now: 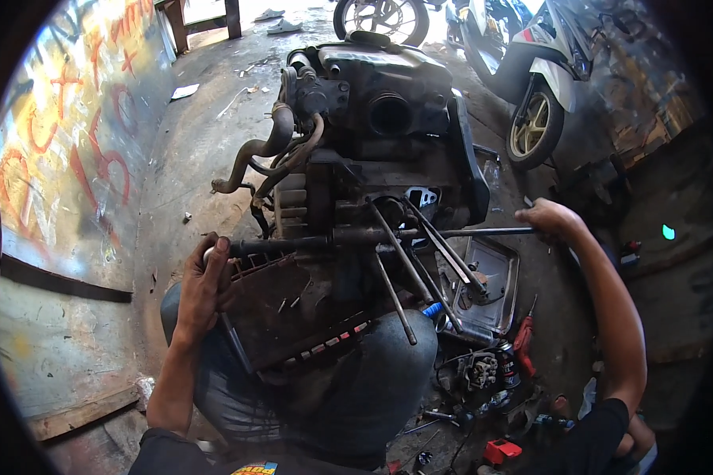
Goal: Use a power drill and hand tools to repair components of a motorcycle engine.
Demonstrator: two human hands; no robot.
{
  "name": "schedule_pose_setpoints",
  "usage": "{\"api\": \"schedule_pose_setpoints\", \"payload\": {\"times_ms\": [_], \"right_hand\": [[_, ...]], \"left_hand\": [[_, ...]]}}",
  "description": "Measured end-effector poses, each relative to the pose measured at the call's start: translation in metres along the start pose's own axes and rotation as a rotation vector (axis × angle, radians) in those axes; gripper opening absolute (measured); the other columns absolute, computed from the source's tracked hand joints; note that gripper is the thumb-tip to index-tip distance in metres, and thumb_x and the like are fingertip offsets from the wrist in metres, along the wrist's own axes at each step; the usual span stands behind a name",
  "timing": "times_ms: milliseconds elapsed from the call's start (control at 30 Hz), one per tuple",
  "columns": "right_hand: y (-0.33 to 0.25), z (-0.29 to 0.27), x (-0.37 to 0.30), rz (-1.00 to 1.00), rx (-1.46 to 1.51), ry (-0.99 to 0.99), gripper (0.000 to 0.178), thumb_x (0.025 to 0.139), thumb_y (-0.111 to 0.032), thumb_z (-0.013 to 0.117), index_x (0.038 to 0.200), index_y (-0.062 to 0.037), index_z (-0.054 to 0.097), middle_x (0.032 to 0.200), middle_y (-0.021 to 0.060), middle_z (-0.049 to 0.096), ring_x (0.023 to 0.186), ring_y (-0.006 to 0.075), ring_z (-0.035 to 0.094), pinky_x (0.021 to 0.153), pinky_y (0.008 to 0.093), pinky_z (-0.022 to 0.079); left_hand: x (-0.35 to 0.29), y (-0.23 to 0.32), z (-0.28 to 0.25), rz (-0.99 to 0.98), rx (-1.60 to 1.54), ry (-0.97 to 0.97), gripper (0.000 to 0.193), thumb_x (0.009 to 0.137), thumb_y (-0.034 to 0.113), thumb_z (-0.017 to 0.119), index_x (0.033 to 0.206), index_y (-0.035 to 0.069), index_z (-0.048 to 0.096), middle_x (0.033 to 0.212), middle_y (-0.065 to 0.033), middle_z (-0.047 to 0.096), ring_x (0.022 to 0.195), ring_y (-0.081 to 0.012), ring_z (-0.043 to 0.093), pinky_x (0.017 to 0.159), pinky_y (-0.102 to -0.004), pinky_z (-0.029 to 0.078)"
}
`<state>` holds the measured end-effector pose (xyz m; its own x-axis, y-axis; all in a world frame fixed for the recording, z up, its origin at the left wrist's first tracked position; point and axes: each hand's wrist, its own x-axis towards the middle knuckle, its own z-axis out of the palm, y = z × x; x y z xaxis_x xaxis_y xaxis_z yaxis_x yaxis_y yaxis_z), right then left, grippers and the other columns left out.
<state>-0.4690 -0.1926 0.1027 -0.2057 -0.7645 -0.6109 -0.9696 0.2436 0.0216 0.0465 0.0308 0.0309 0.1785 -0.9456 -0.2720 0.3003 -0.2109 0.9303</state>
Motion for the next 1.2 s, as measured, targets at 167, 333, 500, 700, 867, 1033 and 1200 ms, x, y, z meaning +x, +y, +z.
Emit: {"api": "schedule_pose_setpoints", "payload": {"times_ms": [167,333,500,700,867,1033,1200], "right_hand": [[0.025,0.018,-0.011,-0.047,0.411,0.433,0.049,0.088,-0.049,0.066,0.080,-0.0018,0.058,0.063,0.0008,0.049,0.049,0.0119,0.046,0.047,0.0335,0.037],[-0.018,0.055,-0.019,-0.425,1.238,1.055,0.025,0.096,-0.024,0.060,0.076,-0.0086,0.055,0.060,-0.0057,0.035,0.048,0.0042,0.035,0.043,0.0238,0.027],[-0.003,0.107,-0.009,-0.607,1.673,1.615,0.025,0.096,-0.022,0.056,0.077,-0.0067,0.056,0.061,-0.0057,0.035,0.047,0.0046,0.034,0.043,0.0227,0.027],[-0.012,0.091,-0.032,-0.341,1.632,1.661,0.026,0.098,-0.028,0.053,0.086,-0.0066,0.062,0.066,-0.0035,0.043,0.061,0.0073,0.043,0.062,0.0249,0.039],[0.020,0.076,-0.082,-0.392,1.688,0.707,0.055,0.100,-0.054,0.043,0.092,-0.0053,0.067,0.086,0.0071,0.066,0.082,0.0187,0.065,0.074,0.0329,0.051],[0.048,0.019,-0.079,-0.282,1.067,-0.176,0.059,0.102,-0.045,0.042,0.102,0.0091,0.067,0.103,0.0225,0.071,0.099,0.0316,0.069,0.090,0.0462,0.056],[0.019,-0.062,-0.099,-0.161,0.487,-0.519,0.039,0.099,-0.012,0.055,0.122,0.0194,0.052,0.123,0.0297,0.061,0.102,0.0381,0.068,0.100,0.0421,0.053]], "left_hand": [[0.003,0.002,0.008,-0.016,-0.008,-0.029,0.031,0.100,0.036,0.059,0.086,0.010,0.052,0.055,0.0085,0.034,0.041,-0.0010,0.030,0.036,-0.0220,0.024],[0.000,-0.001,0.000,-0.011,0.042,0.035,0.030,0.099,0.041,0.059,0.100,0.012,0.052,0.054,0.0097,0.033,0.040,-0.0002,0.025,0.036,-0.0197,0.021],[0.006,0.005,0.008,-0.030,-0.035,0.019,0.030,0.098,0.039,0.061,0.089,0.012,0.052,0.054,0.0090,0.031,0.042,-0.0009,0.026,0.038,-0.0219,0.021],[0.005,-0.002,0.011,-0.007,-0.011,0.109,0.028,0.098,0.039,0.062,0.097,0.012,0.052,0.055,0.0096,0.031,0.041,-0.0007,0.025,0.038,-0.0210,0.020],[0.000,-0.008,0.012,0.064,0.065,0.238,0.029,0.098,0.037,0.062,0.102,0.010,0.053,0.057,0.0096,0.031,0.041,0.0000,0.026,0.037,-0.0209,0.020],[0.005,-0.014,0.007,0.185,0.180,0.205,0.026,0.099,0.034,0.062,0.095,0.010,0.055,0.058,0.0103,0.034,0.043,0.0013,0.027,0.038,-0.0206,0.021],[0.008,-0.004,0.014,0.117,0.092,0.117,0.026,0.099,0.034,0.061,0.090,0.010,0.054,0.058,0.0098,0.037,0.044,0.0011,0.030,0.038,-0.0202,0.022]]}}
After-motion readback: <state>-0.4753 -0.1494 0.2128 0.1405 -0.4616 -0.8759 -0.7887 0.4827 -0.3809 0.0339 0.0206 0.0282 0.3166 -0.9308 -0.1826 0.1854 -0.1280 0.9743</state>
